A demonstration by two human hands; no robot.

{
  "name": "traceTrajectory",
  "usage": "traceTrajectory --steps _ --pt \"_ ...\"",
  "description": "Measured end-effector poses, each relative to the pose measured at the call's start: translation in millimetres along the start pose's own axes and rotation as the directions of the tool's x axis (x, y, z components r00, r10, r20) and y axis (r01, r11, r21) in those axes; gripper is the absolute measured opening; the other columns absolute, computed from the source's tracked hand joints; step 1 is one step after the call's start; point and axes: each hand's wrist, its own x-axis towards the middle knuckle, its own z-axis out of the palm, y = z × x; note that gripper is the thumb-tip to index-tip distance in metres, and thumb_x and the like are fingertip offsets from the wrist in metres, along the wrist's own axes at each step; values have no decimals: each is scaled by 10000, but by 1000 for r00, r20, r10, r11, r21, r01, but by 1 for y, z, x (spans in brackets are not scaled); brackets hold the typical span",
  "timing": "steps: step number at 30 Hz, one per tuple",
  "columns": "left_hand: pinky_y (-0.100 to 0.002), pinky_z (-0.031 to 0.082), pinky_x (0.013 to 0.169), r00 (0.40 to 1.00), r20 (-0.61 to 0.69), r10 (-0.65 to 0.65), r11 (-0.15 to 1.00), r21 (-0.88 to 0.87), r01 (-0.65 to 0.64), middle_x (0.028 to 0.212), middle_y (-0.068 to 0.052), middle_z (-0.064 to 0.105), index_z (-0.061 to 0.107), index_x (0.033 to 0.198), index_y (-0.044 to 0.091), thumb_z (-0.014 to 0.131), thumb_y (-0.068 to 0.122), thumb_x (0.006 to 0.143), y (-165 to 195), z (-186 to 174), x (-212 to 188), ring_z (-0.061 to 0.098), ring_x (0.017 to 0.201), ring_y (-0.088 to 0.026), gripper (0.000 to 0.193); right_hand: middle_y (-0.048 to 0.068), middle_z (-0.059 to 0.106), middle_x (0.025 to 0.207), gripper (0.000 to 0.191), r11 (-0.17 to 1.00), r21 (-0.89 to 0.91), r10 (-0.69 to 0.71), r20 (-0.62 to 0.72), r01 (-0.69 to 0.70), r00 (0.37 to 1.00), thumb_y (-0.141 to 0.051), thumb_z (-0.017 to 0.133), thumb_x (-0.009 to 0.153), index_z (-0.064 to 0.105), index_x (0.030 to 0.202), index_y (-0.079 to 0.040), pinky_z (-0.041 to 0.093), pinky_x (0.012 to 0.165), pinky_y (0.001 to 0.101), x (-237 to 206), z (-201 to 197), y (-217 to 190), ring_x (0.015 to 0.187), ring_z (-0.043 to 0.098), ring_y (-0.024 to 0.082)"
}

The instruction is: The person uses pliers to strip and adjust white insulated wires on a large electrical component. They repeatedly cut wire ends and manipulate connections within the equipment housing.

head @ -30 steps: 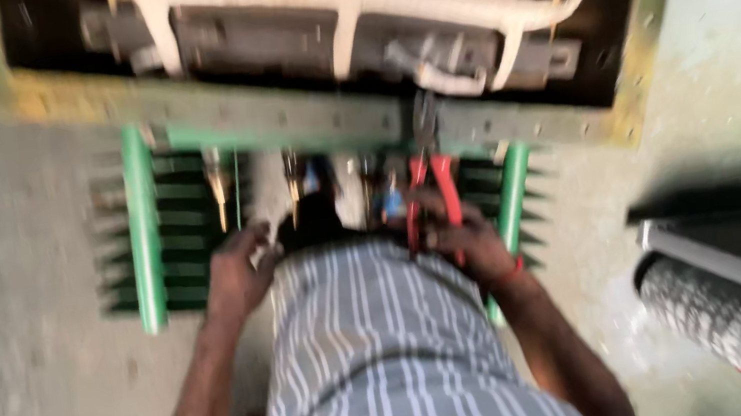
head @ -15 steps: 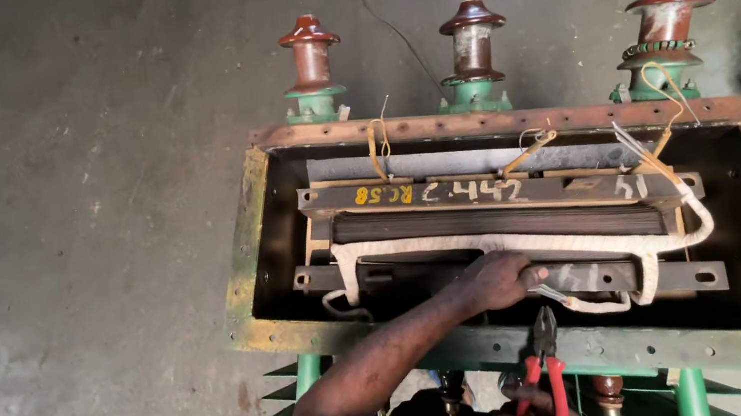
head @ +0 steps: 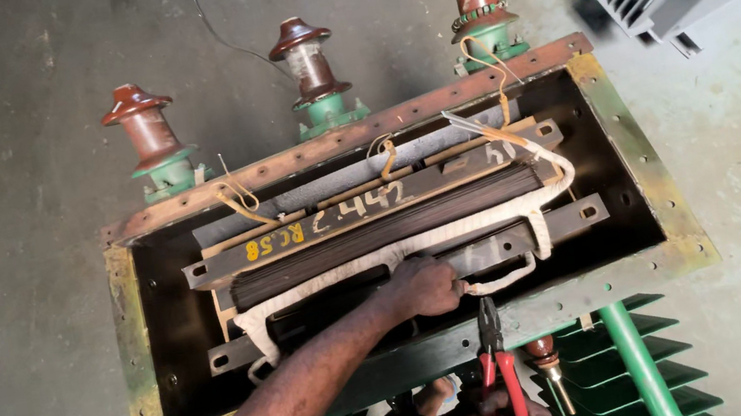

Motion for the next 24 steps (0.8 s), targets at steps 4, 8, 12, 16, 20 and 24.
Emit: traceTrajectory --steps 4,8,12,16,20,24 --pt "-533 545 815 996 67 -56 991 -120 64 804 -213 729 756 818 72 626 405 904 -1 -9 -8 712 848 -409 368 194 671 1304 633 998 28 51 45 -52 998 127 501 616 613 1228 11 592 794 390 -6 -6 -4 1017 727 275" --pt "-514 565 845 996 -42 -75 993 -92 71 775 -231 729 746 762 48 625 322 892 12 -12 -8 739 826 -403 326 218 682 1228 626 994 54 84 164 -94 983 120 506 666 584 1271 -22 587 793 375 -13 -6 -12 961 731 274" --pt "-540 573 816 974 -137 -181 980 -111 166 832 -234 726 749 794 36 677 282 782 35 -7 11 726 812 -428 256 179 704 1056 619 976 -163 151 28 -145 988 98 501 601 649 1197 23 574 753 339 -20 0 -24 892 707 238" --pt "-563 576 774 965 -227 -129 991 -61 118 834 -244 719 759 818 40 701 285 746 25 7 20 707 818 -456 262 80 683 1004 589 983 -183 51 91 -34 995 32 518 632 684 1196 -3 599 772 312 -30 12 -36 888 674 177" --pt "-451 525 637 996 -87 16 939 -342 -45 709 -164 687 718 852 30 666 364 980 -5 14 -9 669 662 -322 361 123 619 1051 594 972 -196 152 97 -131 984 1 614 750 645 1343 8 463 726 320 -37 27 -49 873 537 195" --pt "-338 536 673 988 19 -152 817 -560 136 823 -57 711 720 994 33 622 318 1035 -14 -5 -40 663 735 -141 304 122 500 1452 692 993 -16 115 232 -114 966 -46 647 713 559 1398 -10 461 1077 364 -40 42 -59 1364 495 250"
